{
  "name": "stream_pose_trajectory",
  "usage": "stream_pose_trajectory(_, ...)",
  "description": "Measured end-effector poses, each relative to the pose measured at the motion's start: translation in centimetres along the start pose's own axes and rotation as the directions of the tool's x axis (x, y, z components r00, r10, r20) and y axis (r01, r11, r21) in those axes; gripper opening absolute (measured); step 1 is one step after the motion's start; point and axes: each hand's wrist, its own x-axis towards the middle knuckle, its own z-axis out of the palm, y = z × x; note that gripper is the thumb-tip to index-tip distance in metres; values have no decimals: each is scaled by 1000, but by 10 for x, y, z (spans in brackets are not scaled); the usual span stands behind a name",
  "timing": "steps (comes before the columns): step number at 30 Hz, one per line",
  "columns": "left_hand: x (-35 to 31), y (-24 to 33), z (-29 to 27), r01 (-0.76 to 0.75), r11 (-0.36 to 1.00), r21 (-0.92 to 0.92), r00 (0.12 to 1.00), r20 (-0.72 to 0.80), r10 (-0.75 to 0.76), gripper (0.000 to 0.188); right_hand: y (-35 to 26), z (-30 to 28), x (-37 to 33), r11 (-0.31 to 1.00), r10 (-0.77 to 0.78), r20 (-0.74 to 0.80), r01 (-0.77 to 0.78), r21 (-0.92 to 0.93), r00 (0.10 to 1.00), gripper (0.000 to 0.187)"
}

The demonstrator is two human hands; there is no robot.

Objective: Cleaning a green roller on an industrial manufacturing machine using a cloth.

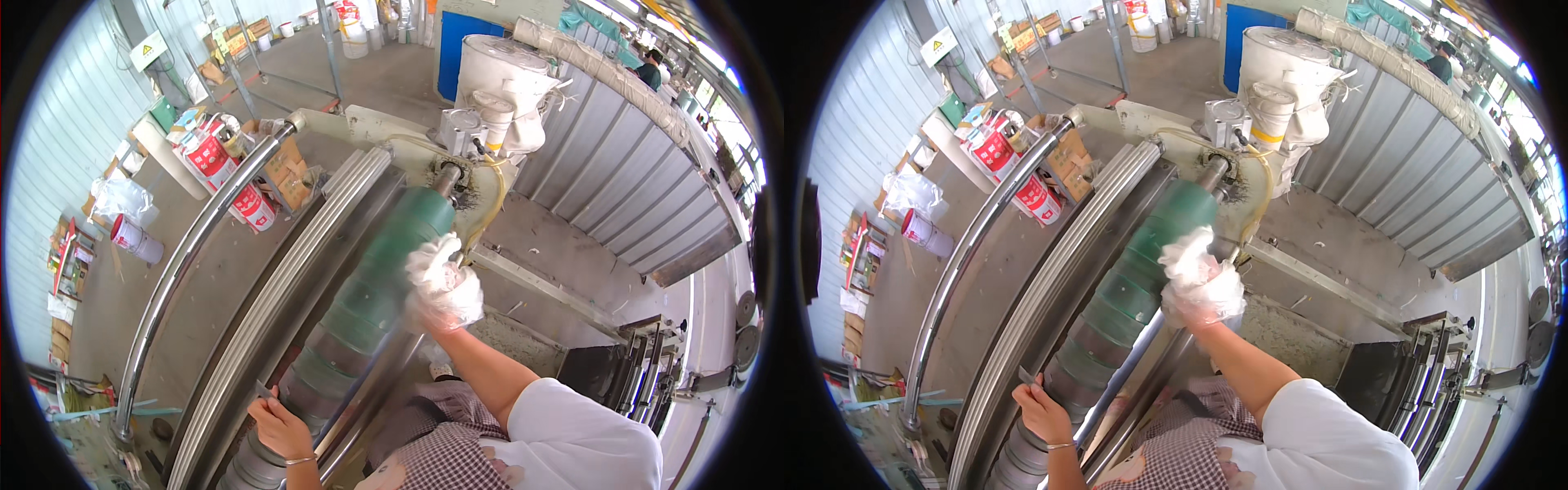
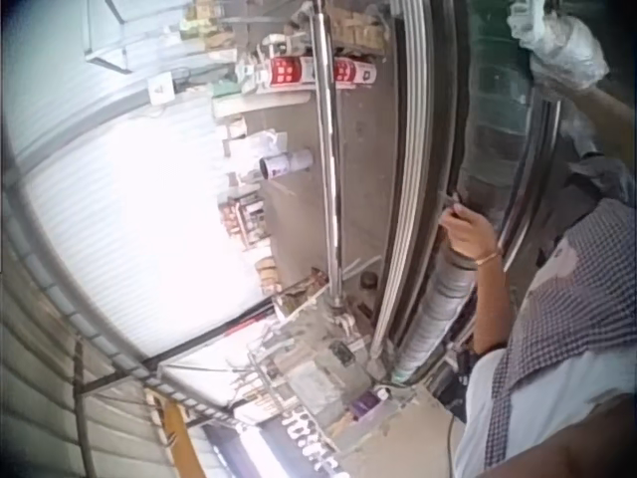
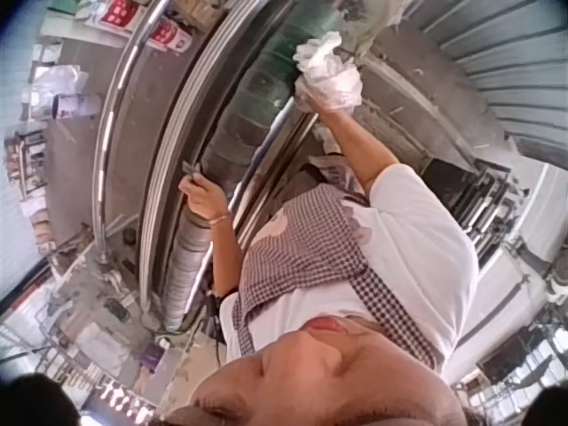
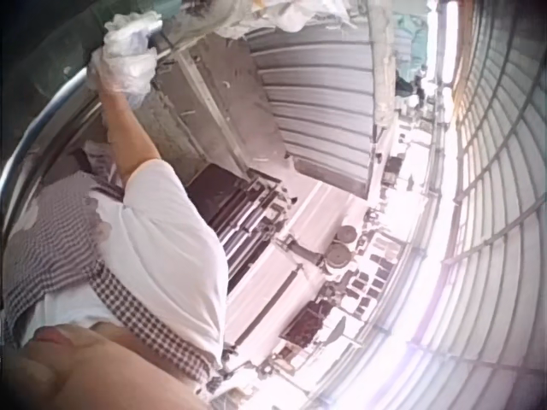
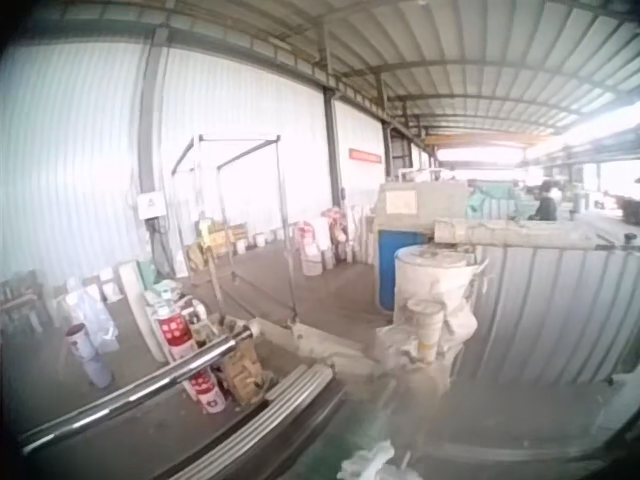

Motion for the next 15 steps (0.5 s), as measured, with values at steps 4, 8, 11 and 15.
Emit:
stream_pose_trajectory(4, -16, 1, 4, -159, 982, 103, 978, -123, 171, 18, -46, 59, 20, 937, 316, 216, -268, -225, 924, 19)
stream_pose_trajectory(8, -27, -16, 6, -322, 910, 262, 900, -213, 380, 22, -110, 234, 8, -631, 638, -124, 423, -650, 760, 18)
stream_pose_trajectory(11, -29, -6, 18, -367, 913, 179, 884, -240, 402, 21, -30, 178, 67, -552, 541, 249, 563, -615, 803, 20)
stream_pose_trajectory(15, -18, -5, 4, -164, 984, 76, 977, -127, 173, 16, -43, 166, 64, -366, 540, 207, 449, -815, 816, 29)
